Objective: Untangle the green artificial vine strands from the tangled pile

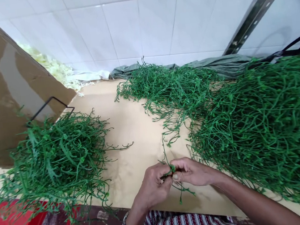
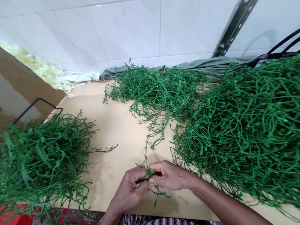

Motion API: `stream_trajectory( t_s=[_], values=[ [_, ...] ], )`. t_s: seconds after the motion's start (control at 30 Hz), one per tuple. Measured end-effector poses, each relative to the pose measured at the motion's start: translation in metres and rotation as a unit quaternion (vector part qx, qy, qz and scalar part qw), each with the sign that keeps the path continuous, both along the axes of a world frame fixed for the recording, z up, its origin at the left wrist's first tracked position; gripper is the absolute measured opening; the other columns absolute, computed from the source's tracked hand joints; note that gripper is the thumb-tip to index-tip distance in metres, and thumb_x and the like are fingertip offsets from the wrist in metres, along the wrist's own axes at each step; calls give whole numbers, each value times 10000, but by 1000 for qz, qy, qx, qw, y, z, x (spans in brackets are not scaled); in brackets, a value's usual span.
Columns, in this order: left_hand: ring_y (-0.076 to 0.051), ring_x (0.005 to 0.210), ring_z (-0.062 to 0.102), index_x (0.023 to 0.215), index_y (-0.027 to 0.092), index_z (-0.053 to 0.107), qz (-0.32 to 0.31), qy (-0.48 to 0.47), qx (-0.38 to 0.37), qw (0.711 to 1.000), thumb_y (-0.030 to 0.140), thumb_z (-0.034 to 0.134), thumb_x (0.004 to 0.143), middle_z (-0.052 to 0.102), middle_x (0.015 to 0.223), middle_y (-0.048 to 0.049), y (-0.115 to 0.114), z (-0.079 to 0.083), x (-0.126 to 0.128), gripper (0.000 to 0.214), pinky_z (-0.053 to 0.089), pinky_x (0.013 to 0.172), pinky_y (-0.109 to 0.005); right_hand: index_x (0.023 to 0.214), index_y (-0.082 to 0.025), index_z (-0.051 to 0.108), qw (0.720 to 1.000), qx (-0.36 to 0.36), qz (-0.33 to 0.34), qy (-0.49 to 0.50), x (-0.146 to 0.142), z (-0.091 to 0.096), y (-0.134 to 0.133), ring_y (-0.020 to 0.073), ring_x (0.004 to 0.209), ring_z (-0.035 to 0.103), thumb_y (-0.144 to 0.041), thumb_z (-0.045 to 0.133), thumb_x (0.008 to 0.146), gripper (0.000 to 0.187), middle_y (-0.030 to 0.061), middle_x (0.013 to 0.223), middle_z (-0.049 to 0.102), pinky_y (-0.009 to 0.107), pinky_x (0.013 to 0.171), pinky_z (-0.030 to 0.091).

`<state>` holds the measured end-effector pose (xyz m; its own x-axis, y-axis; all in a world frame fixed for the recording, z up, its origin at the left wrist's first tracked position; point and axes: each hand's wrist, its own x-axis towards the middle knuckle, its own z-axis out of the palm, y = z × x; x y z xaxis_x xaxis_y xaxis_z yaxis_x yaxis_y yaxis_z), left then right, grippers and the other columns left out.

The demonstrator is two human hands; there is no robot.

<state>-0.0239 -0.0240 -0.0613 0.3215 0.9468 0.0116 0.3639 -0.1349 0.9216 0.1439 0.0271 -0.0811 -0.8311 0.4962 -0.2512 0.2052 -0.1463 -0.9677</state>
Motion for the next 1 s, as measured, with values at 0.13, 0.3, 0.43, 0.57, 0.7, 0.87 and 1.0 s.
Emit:
stream_trajectory(
  t_s=[0.13, 0.3, 0.43, 0.57, 0.7, 0.87, 1.0],
  values=[
    [-90, 543, 286, 565, 182, 253, -38, -8, -21, 999, 133, 450, 730, 272, 553, 47, 2, 0, -6, 261, 231, 519, -224, 677, -148, 422, 1000, -3, 7, 19, -1, 0, 2, 72, 568, 294, -622, 508, 738, 485, -49, 621, 327, 192, 500, 237],
    [-91, 564, 290, 585, 174, 309, -47, 4, -42, 998, 218, 482, 760, 284, 577, 45, 5, -3, -12, 251, 232, 526, -218, 674, -153, 421, 998, 63, -19, -24, -5, 1, 0, 69, 557, 296, -512, 484, 806, 387, -46, 611, 335, 179, 475, 236],
    [-88, 559, 289, 593, 166, 347, -52, 29, -66, 996, 237, 466, 788, 291, 578, 45, 6, -4, -14, 239, 233, 526, -214, 664, -155, 418, 993, 96, -41, -56, -6, 1, -1, 68, 554, 305, -422, 479, 826, 318, -45, 604, 351, 173, 464, 236],
    [-86, 547, 287, 574, 164, 342, -64, 41, -53, 996, 238, 468, 790, 291, 564, 45, 6, -2, -15, 261, 228, 522, -216, 659, -159, 407, 992, 110, -40, -52, -6, -1, -2, 70, 557, 307, -409, 478, 821, 306, -46, 605, 349, 175, 462, 231],
    [-79, 524, 261, 547, 167, 294, -72, 13, -43, 996, 268, 483, 799, 265, 546, 49, 7, -3, -14, 330, 214, 507, -217, 642, -170, 365, 991, 117, -34, -47, -4, -1, -2, 70, 545, 273, -456, 464, 818, 351, -55, 593, 301, 180, 454, 213],
    [-77, 517, 235, 529, 167, 281, -82, -46, -67, 993, 214, 501, 777, 242, 531, 51, 7, -5, -12, 335, 201, 493, -220, 629, -179, 334, 989, 137, -5, -53, -3, 2, -1, 75, 549, 272, -414, 439, 826, 325, -57, 591, 288, 188, 470, 216],
    [-75, 508, 217, 513, 171, 252, -57, -51, -74, 994, 208, 501, 764, 211, 525, 53, 5, -7, -11, 356, 190, 485, -226, 614, -183, 303, 970, 216, 26, -105, -5, 10, 0, 75, 527, 278, -270, 424, 831, 262, -61, 566, 280, 197, 479, 202]
  ],
)
